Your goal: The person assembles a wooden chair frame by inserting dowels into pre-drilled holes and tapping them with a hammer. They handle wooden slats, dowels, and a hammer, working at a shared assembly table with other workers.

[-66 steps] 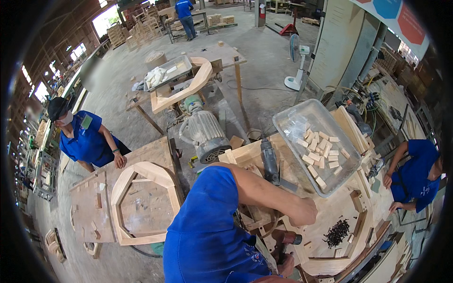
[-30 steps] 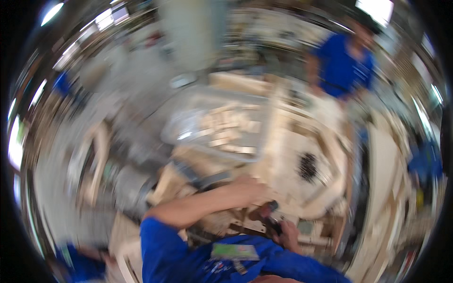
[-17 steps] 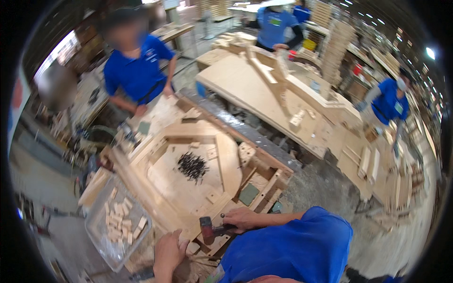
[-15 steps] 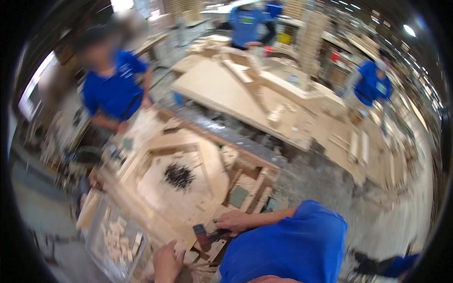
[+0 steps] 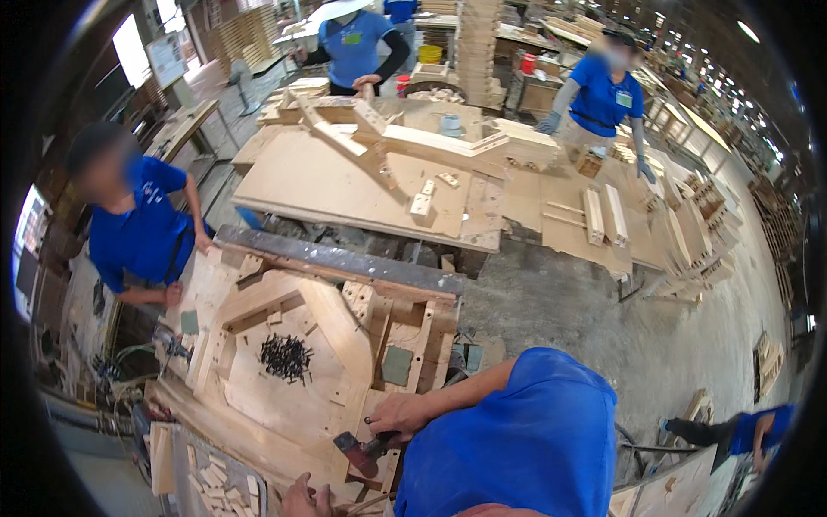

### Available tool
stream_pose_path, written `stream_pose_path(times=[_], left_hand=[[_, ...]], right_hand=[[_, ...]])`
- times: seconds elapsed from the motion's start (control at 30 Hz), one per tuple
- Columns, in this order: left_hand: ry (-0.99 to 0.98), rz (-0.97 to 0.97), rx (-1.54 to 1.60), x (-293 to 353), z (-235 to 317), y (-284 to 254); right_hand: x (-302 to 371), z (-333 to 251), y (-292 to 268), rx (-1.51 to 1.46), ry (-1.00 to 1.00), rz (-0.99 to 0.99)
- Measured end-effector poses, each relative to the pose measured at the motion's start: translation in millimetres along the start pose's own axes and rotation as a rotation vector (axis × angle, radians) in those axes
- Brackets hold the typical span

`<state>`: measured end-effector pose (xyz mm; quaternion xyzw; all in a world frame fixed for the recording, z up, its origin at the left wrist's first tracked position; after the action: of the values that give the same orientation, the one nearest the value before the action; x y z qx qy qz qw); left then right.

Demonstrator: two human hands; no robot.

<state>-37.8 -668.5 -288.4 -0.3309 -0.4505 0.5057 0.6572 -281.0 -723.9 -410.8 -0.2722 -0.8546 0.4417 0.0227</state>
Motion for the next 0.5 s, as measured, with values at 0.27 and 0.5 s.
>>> stream_pose_path(times=[0.27, 0.5], left_hand=[[0.02, 0.073, -0.057, 6.1, 6.2, -12.0], [-0.08, 0.024, -0.035, 0.2, 13.8, -16.8]], right_hand=[[-4.3, -3.7, -2.0, -0.041, -0.012, -0.013], [-3.7, -4.9, -6.5, -0.027, -0.005, -0.026]])
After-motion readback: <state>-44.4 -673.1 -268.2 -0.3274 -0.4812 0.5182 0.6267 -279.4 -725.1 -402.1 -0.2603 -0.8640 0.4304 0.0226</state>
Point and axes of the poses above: each hand's wrist, its own x-axis away from the middle knuckle, its own y-axis out of the palm, z = x × y, the point moved 9 cm from there along -x, towards the middle knuckle, and after that the axes turned 3 degrees about z, right-handed, at the moved point
